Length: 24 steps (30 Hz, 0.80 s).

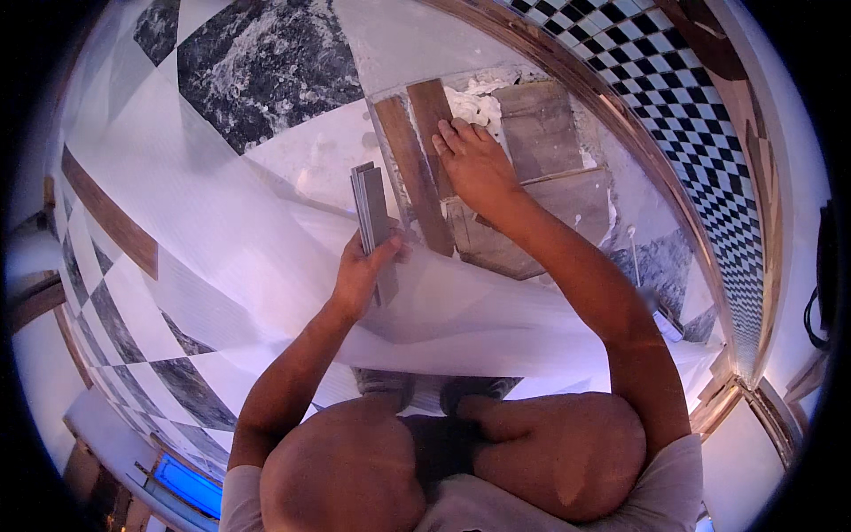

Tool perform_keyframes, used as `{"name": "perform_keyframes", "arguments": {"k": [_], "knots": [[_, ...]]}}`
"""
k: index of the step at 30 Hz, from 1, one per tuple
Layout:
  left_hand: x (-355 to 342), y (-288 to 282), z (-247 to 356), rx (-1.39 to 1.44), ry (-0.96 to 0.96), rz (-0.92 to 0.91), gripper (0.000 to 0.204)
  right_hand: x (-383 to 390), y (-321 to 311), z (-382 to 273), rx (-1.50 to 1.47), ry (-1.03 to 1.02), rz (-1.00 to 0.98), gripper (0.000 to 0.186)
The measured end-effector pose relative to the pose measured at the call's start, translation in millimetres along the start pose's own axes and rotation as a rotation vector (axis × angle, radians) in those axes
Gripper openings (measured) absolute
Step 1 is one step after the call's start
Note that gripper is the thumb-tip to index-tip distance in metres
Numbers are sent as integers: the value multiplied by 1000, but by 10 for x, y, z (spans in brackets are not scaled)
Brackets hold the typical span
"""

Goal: The person applies adhesive from a canister onto a floor section and then carefully positions and presses a small rectangular tile into place.

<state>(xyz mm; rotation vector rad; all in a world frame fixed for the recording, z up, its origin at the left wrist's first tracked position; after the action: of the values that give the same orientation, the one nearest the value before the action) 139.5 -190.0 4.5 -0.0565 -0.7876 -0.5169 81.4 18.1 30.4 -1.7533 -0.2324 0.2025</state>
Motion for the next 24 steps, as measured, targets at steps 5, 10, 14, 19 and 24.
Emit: {"name": "perform_keyframes", "arguments": {"k": [5,10,14,19,24], "knots": [[-9,-55,-22,23,-50,-11,55,34,33,-16,11,7,10,44],[-42,32,63,302,-73,-131,61,36,-58,-4,-35,0,41,37],[2,161,289,369,0,-138,54,391,-496,-420,-497,102,198,33],[32,190,75,373,-74,-13,42,892,-567,-961,-881,489,-28,64],[75,340,-58,145,-114,53,45,1108,-318,-967,-876,578,-87,78]]}}
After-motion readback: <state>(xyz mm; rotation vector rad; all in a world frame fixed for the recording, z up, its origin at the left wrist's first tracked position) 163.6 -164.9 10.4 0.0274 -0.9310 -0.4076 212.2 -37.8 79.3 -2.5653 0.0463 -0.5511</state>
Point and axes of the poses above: each hand's wrist, its own x-axis away from the middle knuckle, its own y-axis out of the palm, z = x × y, the point moved 9 cm from there along -x, towards the middle knuckle, and after that the axes turned 12 degrees about -x, right-handed, at the moved point
